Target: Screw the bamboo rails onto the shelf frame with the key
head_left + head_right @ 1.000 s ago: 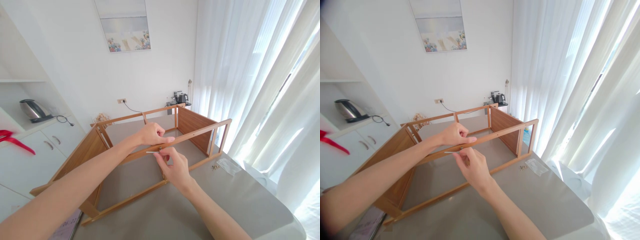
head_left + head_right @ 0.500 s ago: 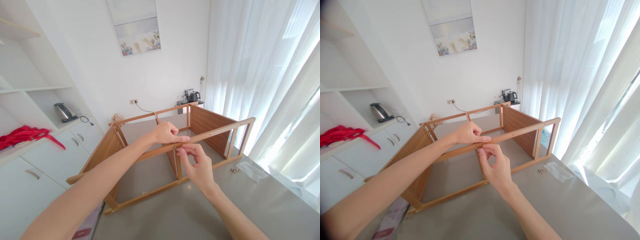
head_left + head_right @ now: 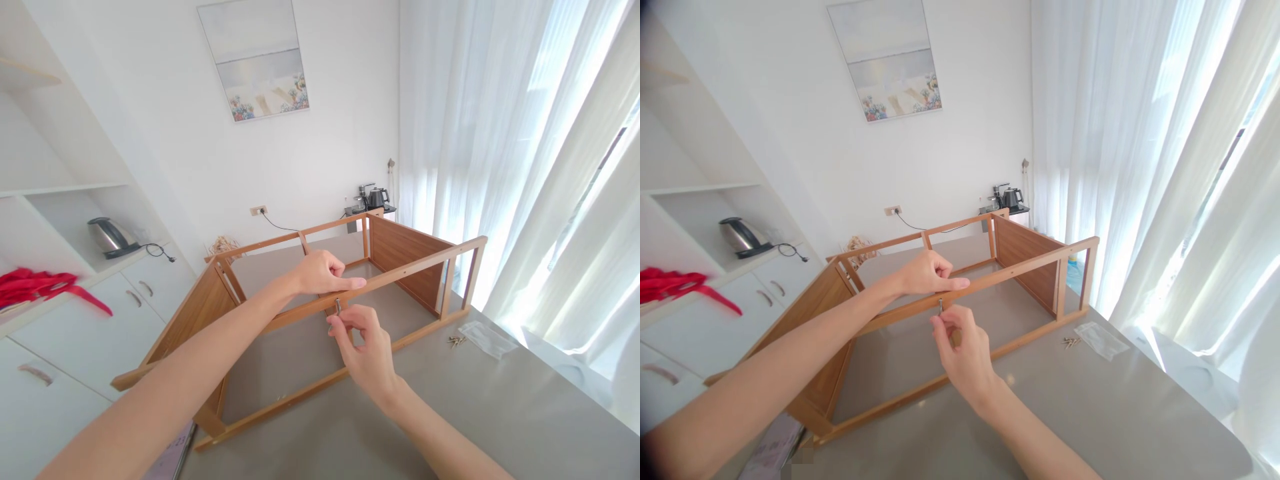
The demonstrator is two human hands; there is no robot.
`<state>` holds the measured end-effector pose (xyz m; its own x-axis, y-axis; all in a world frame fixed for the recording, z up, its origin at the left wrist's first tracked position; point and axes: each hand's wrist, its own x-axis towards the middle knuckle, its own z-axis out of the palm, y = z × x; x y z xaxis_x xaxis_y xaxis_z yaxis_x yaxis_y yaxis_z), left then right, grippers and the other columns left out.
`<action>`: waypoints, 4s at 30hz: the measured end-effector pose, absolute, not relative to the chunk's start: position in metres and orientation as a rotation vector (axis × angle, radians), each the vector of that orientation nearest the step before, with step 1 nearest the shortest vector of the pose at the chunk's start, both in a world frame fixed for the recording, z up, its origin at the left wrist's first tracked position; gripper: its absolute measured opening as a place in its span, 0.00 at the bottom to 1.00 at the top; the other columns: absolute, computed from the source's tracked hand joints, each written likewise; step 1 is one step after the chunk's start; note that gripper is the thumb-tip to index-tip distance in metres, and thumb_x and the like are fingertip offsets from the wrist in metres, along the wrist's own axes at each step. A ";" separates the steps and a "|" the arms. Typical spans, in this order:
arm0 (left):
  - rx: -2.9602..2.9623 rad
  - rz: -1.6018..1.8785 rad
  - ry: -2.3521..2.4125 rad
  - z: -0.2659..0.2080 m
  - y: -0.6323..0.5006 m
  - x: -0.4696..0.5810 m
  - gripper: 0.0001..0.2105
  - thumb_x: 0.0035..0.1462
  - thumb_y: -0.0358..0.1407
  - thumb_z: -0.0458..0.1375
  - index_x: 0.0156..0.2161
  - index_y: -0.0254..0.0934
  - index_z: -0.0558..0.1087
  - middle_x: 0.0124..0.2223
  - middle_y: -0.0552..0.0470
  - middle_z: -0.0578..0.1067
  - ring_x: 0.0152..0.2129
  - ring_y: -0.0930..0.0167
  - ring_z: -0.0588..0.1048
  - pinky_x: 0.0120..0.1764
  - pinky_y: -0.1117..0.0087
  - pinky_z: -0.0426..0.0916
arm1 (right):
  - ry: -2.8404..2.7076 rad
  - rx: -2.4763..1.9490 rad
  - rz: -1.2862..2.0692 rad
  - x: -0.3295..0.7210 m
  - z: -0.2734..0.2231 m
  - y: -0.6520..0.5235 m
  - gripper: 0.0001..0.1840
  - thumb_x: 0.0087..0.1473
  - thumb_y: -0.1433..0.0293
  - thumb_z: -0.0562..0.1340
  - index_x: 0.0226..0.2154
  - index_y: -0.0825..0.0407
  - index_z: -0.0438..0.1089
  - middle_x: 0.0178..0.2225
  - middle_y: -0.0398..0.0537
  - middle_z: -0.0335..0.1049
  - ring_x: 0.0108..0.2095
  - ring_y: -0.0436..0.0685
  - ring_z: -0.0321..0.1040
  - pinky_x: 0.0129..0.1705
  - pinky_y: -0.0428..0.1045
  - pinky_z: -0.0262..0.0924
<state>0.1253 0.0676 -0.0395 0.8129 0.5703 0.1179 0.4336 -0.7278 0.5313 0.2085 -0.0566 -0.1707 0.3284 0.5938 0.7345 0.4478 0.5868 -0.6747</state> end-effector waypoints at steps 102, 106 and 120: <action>2.738 0.738 1.171 -0.060 -0.033 0.065 0.15 0.66 0.34 0.51 0.53 0.51 0.73 0.47 0.56 0.79 0.40 0.67 0.78 0.44 0.67 0.71 | -1.950 -1.239 0.288 0.273 -0.057 -0.063 0.12 0.65 0.62 0.58 0.33 0.45 0.73 0.27 0.39 0.73 0.27 0.49 0.69 0.22 0.43 0.58; 2.740 0.702 1.176 -0.058 -0.033 0.065 0.15 0.67 0.33 0.50 0.52 0.52 0.73 0.44 0.57 0.80 0.38 0.68 0.79 0.42 0.68 0.71 | -1.996 -1.276 0.245 0.275 -0.060 -0.060 0.12 0.65 0.61 0.57 0.32 0.45 0.72 0.25 0.39 0.71 0.25 0.49 0.67 0.20 0.44 0.56; 2.712 0.744 1.109 -0.063 -0.025 0.063 0.14 0.68 0.35 0.51 0.53 0.51 0.73 0.43 0.56 0.80 0.37 0.69 0.78 0.41 0.68 0.71 | -2.114 -1.255 0.176 0.287 -0.065 -0.061 0.09 0.67 0.62 0.56 0.35 0.45 0.69 0.25 0.39 0.69 0.21 0.49 0.62 0.23 0.45 0.57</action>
